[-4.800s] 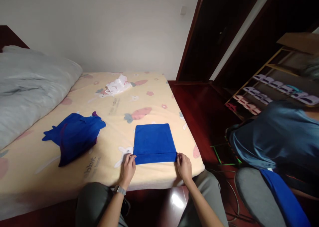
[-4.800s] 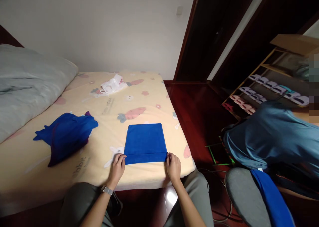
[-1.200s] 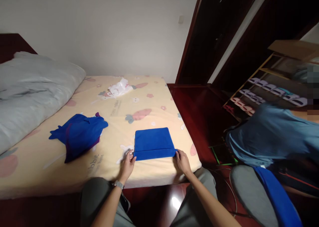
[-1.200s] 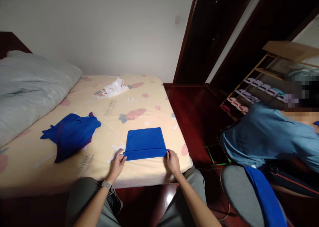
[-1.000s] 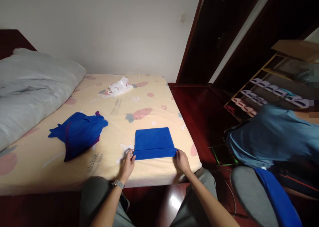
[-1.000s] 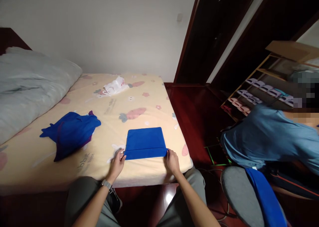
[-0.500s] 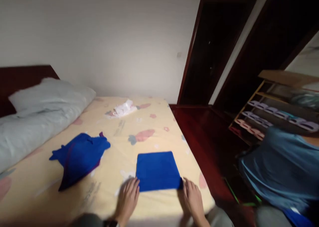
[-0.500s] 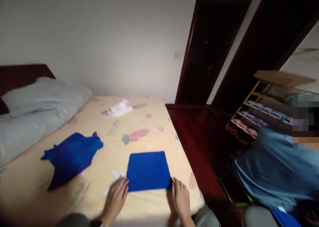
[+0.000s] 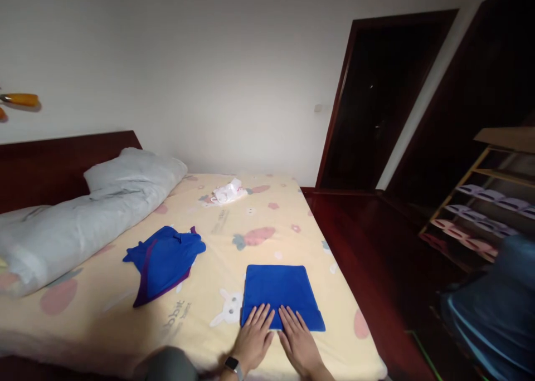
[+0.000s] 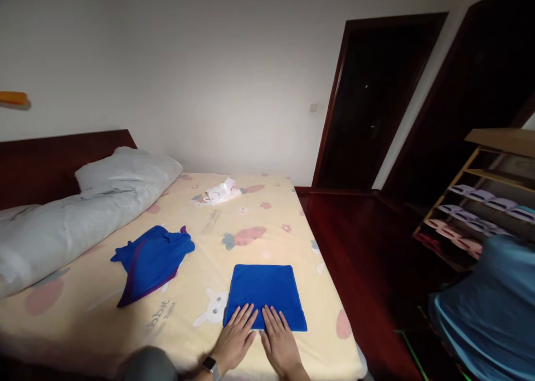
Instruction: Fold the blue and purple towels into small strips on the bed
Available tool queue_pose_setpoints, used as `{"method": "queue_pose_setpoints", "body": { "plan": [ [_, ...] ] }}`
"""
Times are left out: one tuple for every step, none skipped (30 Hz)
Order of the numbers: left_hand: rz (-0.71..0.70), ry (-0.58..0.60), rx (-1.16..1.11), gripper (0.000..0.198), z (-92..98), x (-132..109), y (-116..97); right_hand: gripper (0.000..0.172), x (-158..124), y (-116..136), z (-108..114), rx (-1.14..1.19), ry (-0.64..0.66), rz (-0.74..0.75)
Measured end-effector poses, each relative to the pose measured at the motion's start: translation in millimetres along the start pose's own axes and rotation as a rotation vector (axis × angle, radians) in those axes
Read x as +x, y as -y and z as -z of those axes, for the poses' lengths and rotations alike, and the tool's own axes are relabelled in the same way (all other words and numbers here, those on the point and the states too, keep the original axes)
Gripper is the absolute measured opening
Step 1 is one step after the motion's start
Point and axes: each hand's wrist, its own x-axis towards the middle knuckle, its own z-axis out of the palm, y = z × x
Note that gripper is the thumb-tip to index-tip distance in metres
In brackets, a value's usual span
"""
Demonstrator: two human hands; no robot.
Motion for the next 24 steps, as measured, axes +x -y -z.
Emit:
{"method": "queue_pose_setpoints", "body": {
  "plan": [
    [-0.005,0.015,-0.014,0.062,0.1,-2.6,4.0,0.064,-3.9,-5.4,-0.2,0.005,0.012,0.003],
    [-0.010,0.029,-0.026,0.062,1.4,-5.9,8.5,0.065,-8.7,-11.8,0.9,0.009,0.025,0.000],
    [-0.014,0.040,-0.038,0.062,3.6,-9.6,13.4,0.066,-14.0,-18.9,3.1,0.012,0.039,-0.012],
    [-0.017,0.050,-0.049,0.063,6.3,-13.4,18.4,0.066,-19.7,-26.6,6.2,0.014,0.055,-0.028],
    [-0.020,0.059,-0.057,0.063,9.4,-17.1,23.4,0.066,-25.4,-34.8,9.8,0.015,0.072,-0.047],
    [-0.020,0.068,-0.064,0.063,12.4,-20.3,28.2,0.065,-30.8,-43.1,13.5,0.018,0.088,-0.067],
    [-0.021,0.077,-0.069,0.063,15.1,-22.9,32.7,0.064,-35.6,-51.2,17.0,0.025,0.102,-0.084],
    [-0.026,0.084,-0.074,0.063,17.3,-24.9,36.7,0.064,-39.8,-58.8,20.2,0.037,0.114,-0.097],
    [-0.034,0.087,-0.079,0.063,18.7,-26.3,40.3,0.063,-43.1,-65.7,23.0,0.053,0.126,-0.103],
    [-0.042,0.085,-0.085,0.063,19.5,-27.2,43.4,0.063,-45.5,-71.5,25.4,0.072,0.138,-0.104],
    [-0.050,0.080,-0.094,0.063,19.4,-27.8,46.2,0.062,-46.8,-76.1,27.5,0.091,0.151,-0.105],
    [-0.054,0.074,-0.103,0.063,18.6,-28.3,48.7,0.062,-47.4,-79.5,29.2,0.110,0.162,-0.106],
    [-0.050,0.067,-0.113,0.062,17.0,-28.6,50.8,0.061,-47.4,-81.7,30.8,0.126,0.170,-0.111],
    [-0.037,0.058,-0.123,0.062,14.8,-29.0,52.6,0.061,-47.1,-83.0,32.1,0.139,0.169,-0.121],
    [-0.016,0.047,-0.133,0.063,12.1,-29.5,54.1,0.061,-46.7,-83.5,33.3,0.149,0.159,-0.136],
    [0.011,0.029,-0.141,0.064,9.0,-29.9,55.2,0.060,-46.6,-83.5,34.4,0.154,0.139,-0.152],
    [0.040,0.005,-0.147,0.065,5.8,-30.2,56.0,0.060,-46.9,-83.3,35.3,0.154,0.110,-0.167],
    [0.067,-0.023,-0.151,0.066,2.8,-30.2,56.5,0.060,-47.6,-82.9,36.1,0.148,0.078,-0.180],
    [0.089,-0.053,-0.154,0.066,0.2,-30.0,56.7,0.059,-48.8,-82.7,36.7,0.139,0.048,-0.192],
    [0.107,-0.083,-0.156,0.066,-1.7,-29.4,56.8,0.057,-50.3,-82.5,37.3,0.131,0.022,-0.201],
    [0.121,-0.107,-0.159,0.065,-2.8,-28.5,56.8,0.055,-52.0,-82.5,37.8,0.128,0.002,-0.211],
    [0.130,-0.122,-0.167,0.064,-2.9,-27.3,56.7,0.053,-53.7,-82.7,38.4,0.136,-0.012,-0.224],
    [0.136,-0.130,-0.178,0.063,-2.3,-25.8,56.7,0.051,-55.2,-83.0,39.1,0.154,-0.020,-0.239],
    [0.141,-0.132,-0.193,0.063,-1.0,-24.2,56.6,0.050,-56.2,-83.5,39.9,0.183,-0.026,-0.259]
  ]
}}
